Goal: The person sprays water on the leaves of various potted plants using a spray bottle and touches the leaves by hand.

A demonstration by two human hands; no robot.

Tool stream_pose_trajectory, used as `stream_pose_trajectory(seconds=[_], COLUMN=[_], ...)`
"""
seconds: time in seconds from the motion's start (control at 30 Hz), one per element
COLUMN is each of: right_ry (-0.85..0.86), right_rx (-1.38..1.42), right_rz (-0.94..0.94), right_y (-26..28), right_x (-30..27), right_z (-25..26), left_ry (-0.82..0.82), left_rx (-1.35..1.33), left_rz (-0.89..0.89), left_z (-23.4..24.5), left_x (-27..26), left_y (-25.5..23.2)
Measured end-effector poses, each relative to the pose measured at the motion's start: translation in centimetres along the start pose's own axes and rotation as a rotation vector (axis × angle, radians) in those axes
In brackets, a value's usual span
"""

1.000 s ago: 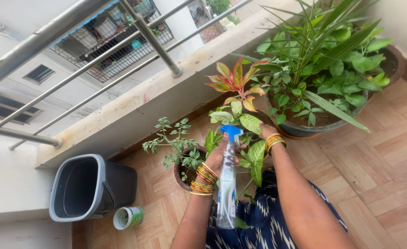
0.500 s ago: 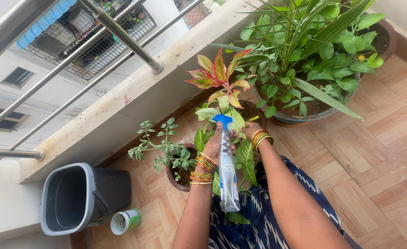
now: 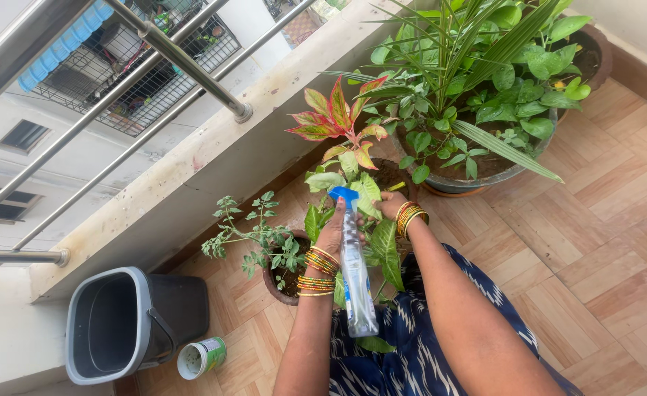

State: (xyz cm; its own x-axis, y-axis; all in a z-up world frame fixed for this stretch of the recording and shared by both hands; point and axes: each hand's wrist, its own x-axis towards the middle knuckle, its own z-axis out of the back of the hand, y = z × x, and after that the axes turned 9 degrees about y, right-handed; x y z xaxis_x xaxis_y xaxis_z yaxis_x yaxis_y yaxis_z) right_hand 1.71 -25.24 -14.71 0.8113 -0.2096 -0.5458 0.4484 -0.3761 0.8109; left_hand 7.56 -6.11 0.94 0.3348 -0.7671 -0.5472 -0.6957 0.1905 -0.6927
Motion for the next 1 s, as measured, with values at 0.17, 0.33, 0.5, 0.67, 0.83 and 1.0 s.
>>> stream_pose_trajectory(seconds=[0.17,0.33,0.5,0.67,0.83,1.0], right_ry=[0.026,-0.016,0.066,0.030,-0.003,0.084], right_rx=[0.052,-0.139,0.059,0.273,0.404,0.400], right_rz=[-0.010,0.053,0.004,-0.010,-0.096,-0.020], right_y=[1.1,0.1,0.9,3.1,6.0,5.8], right_x=[-1.1,0.0,-0.6,-2.4,-4.3,-4.5], right_z=[-0.3,0.1,-0.4,-1.3,-2.8,-3.5], left_ry=[-0.011,0.051,0.005,0.085,-0.056,-0.036], left_rx=[-0.037,0.001,0.007,0.068,0.040,0.011], left_rz=[-0.009,0.047,0.047,0.050,0.076,0.043], left_z=[0.4,-0.1,1.1,1.7,2.6,2.0], left_x=[0.4,-0.3,0.6,-0.4,-0.3,-0.9], left_y=[1.2,0.9,2.1,1.2,1.5,1.1])
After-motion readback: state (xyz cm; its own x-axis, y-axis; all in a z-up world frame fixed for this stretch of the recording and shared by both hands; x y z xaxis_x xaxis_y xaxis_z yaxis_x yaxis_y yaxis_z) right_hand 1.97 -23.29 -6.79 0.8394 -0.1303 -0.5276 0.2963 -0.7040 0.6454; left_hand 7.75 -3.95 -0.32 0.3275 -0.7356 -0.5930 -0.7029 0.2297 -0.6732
